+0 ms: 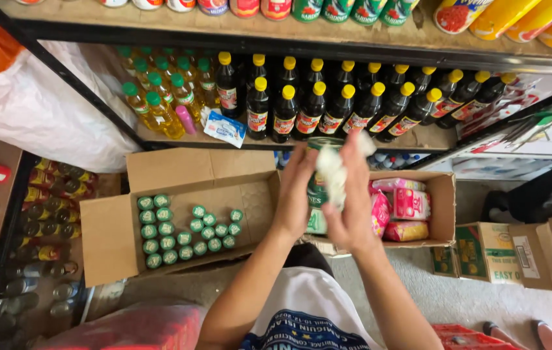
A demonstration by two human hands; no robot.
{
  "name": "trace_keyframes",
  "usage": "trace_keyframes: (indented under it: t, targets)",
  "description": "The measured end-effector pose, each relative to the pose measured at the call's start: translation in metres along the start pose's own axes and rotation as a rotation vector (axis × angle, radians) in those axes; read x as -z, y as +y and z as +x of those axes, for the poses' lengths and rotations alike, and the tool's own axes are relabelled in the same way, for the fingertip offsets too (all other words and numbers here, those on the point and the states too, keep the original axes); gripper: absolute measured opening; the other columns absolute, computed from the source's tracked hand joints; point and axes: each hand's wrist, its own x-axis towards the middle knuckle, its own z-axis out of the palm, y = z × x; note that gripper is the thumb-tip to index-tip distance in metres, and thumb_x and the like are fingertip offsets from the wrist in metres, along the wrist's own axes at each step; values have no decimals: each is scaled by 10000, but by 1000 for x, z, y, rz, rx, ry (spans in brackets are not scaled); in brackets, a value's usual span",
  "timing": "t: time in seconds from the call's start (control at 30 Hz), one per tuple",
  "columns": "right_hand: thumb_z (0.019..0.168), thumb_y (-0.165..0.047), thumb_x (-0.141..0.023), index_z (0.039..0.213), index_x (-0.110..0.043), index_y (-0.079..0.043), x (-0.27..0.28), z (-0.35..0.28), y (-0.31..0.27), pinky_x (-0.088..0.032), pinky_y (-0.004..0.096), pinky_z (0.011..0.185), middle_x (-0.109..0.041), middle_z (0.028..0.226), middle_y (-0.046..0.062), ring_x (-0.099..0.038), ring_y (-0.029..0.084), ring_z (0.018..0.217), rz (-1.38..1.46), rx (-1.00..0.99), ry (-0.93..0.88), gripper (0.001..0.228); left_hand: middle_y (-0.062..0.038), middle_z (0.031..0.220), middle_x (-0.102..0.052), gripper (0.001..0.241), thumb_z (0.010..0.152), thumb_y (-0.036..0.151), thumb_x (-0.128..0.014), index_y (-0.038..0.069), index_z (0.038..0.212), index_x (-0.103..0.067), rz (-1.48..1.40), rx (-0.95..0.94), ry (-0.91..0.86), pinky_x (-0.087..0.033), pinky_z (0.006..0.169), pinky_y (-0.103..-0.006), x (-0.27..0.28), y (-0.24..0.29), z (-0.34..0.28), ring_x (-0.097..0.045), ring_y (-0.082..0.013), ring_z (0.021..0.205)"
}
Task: Stocking and organizing canned goods and small packets on retail shelves and in boxes.
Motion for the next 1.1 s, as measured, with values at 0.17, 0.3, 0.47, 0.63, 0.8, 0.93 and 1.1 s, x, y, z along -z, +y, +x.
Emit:
trace_keyframes:
  t: [0.17, 0.3, 0.47, 0.63, 0.8, 0.93, 1.1]
  targets:
    - [1049, -596, -361, 1618, -236, 8, -2, -2, -10, -87, 547, 1315, -122, 1702, 265, -108, 426, 1588, -23, -18, 45, 839, -169, 1060, -614, 339, 1079, 280, -460, 18, 1158, -659, 139, -41, -78, -433, 1041, -435, 9, -26, 0, -533, -256, 1080]
    - [1017, -630, -378, 1584, -353, -19, -11, -20, -7, -78, 503, 1289, -212, 1680, 275, -168, 411, 1576, -42, 29, -74, 834, 20, 970, -566, 290, 1028, 341, -557, 121, 1206, -620, -55, -35, 32, -450, 870, -250, 10, -21, 2, -541, -89, 935]
    - [1058, -586, -339, 1608, -303, -11, -3, 23, -16, -64, 530, 1318, -151, 1703, 250, -110, 395, 1596, 7, 15, 0, 797, 1, 1086, -590, 372, 1045, 394, -542, 109, 1267, -629, 119, -106, -54, -447, 920, -278, 17, -18, 3, -544, -127, 1030]
    - [1022, -609, -406, 1595, -339, -48, -19, -11, -14, -74, 535, 1298, -203, 1679, 280, -159, 432, 1574, -18, 68, -70, 806, -8, 1038, -580, 337, 1050, 367, -524, 122, 1280, -551, -70, -65, 1, -420, 941, -284, 27, -33, 11, -536, -106, 970]
    - [1023, -591, -417, 1605, -289, -14, -14, -3, -5, -84, 534, 1296, -188, 1683, 281, -158, 420, 1576, -30, 61, -85, 829, 9, 1009, -536, 328, 1041, 399, -536, 126, 1219, -572, 108, -49, 0, -416, 862, -273, 26, -21, 7, -520, -130, 952]
    - [1073, -523, -366, 1629, -236, 5, 5, 28, -21, -80, 526, 1326, -108, 1714, 250, -93, 395, 1604, -2, 21, -22, 777, -60, 1152, -582, 338, 1054, 318, -524, 93, 1296, -595, 80, -26, -14, -461, 972, -355, 7, -22, -1, -525, -199, 1068]
    - [1004, -564, -492, 1594, -294, 21, -11, -22, -17, -110, 550, 1292, -149, 1680, 314, -139, 455, 1569, 7, 12, -46, 854, -87, 1175, -604, 430, 986, 309, -627, 91, 1346, -541, 21, 21, 104, -458, 958, -319, 9, -26, 8, -567, -186, 1085]
